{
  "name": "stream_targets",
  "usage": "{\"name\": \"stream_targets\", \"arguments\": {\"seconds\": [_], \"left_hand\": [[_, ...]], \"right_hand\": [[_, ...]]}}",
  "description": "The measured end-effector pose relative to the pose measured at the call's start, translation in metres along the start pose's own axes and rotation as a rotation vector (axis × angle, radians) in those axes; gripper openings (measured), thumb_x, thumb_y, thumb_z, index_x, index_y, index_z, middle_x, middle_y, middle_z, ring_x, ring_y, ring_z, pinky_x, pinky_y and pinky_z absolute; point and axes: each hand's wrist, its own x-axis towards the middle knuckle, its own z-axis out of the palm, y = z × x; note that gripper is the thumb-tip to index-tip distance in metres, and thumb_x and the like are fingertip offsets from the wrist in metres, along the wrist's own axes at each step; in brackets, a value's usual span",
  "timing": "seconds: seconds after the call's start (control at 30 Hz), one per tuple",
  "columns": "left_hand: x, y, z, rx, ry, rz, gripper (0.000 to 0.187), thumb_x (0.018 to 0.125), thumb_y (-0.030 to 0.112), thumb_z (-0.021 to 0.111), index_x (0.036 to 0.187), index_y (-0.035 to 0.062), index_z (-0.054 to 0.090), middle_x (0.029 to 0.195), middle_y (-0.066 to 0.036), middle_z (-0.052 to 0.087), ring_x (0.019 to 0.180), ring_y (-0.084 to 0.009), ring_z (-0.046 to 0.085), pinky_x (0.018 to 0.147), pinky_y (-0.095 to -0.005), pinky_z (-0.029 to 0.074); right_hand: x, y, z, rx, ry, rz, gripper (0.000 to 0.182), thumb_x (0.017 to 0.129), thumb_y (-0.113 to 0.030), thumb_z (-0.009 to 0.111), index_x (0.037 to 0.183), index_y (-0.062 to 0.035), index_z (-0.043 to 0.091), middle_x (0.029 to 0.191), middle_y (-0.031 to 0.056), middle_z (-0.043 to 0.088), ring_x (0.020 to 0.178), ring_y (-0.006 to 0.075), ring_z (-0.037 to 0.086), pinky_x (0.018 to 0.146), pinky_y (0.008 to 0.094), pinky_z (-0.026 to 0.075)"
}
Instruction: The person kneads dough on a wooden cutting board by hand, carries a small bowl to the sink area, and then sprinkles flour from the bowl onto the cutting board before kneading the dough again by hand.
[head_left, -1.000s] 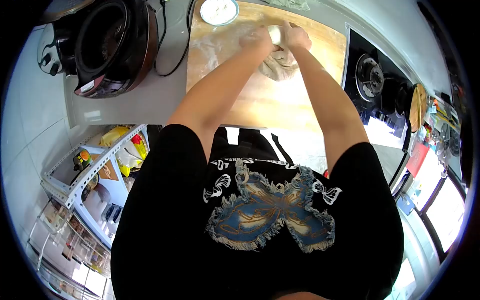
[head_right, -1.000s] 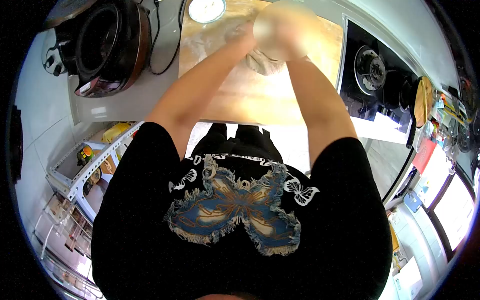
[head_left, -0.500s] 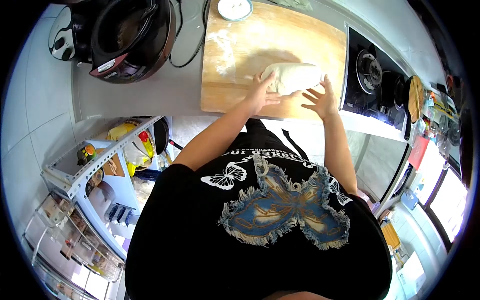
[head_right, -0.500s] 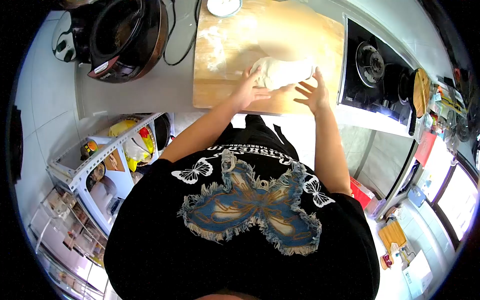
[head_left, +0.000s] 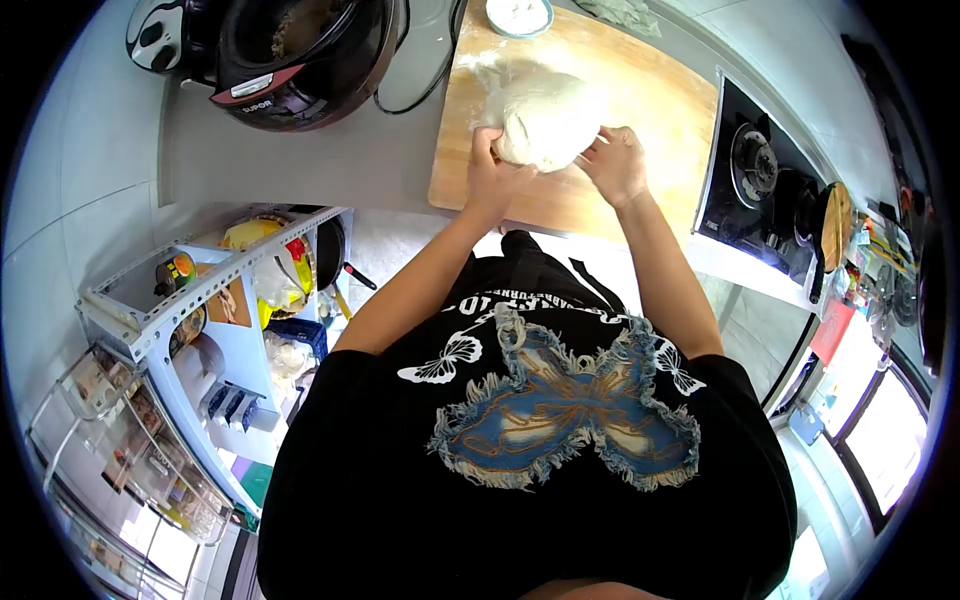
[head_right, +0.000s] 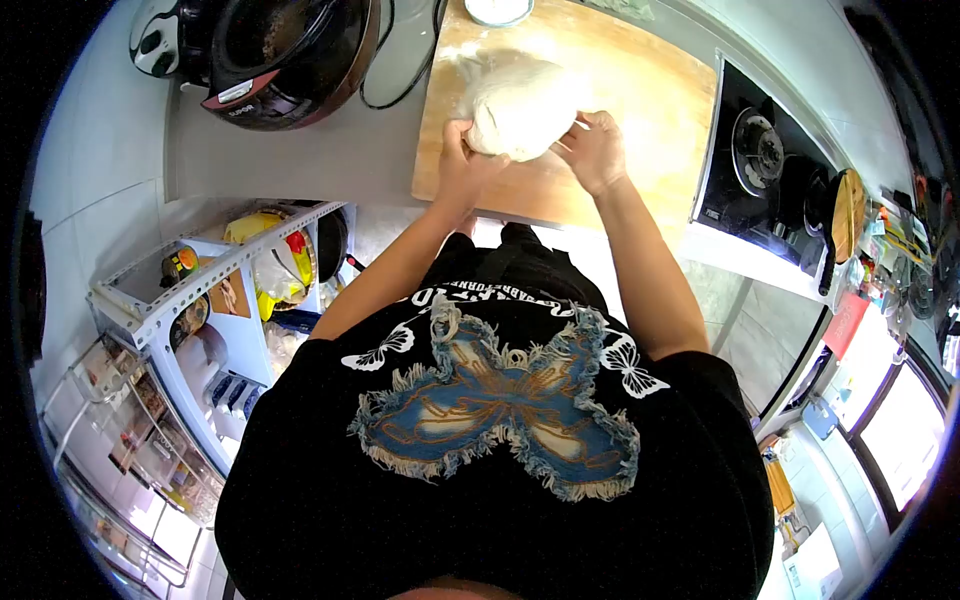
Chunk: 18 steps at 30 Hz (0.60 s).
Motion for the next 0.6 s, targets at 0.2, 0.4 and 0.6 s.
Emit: {"name": "stream_targets", "arguments": {"seconds": [0.2,0.4,0.6], "left_hand": [[-0.015,-0.028,-0.026,0.622,-0.016,0.287,0.041,0.083,0.014,0.069,0.121,0.0073,0.056,0.127,-0.019,0.06,0.116,-0.0382,0.057,0.089,-0.047,0.049],[0.011,0.063,-0.022,1.082,-0.048,0.259,0.047,0.099,0.034,0.053,0.139,0.0094,0.057,0.145,-0.013,0.054,0.137,-0.0311,0.049,0.111,-0.0463,0.039],[0.091,0.018,0.013,1.326,-0.285,0.805,0.065,0.101,0.035,0.048,0.157,0.0052,0.035,0.164,-0.013,0.035,0.154,-0.0265,0.027,0.127,-0.0403,0.019]], "right_hand": [[0.031,0.026,0.021,-0.153,0.006,0.005,0.068,0.093,-0.041,0.053,0.152,-0.007,0.043,0.136,0.0121,0.056,0.119,0.0284,0.055,0.106,0.0421,0.043],[0.027,0.024,0.028,-0.837,0.171,-0.285,0.065,0.095,-0.039,0.059,0.152,-0.0102,0.045,0.145,0.0186,0.054,0.135,0.0348,0.047,0.113,0.045,0.038],[0.047,0.043,0.075,-1.575,0.14,-0.827,0.064,0.099,-0.04,0.054,0.155,-0.0106,0.041,0.16,0.0261,0.034,0.145,0.0451,0.034,0.122,0.0504,0.027]]}}
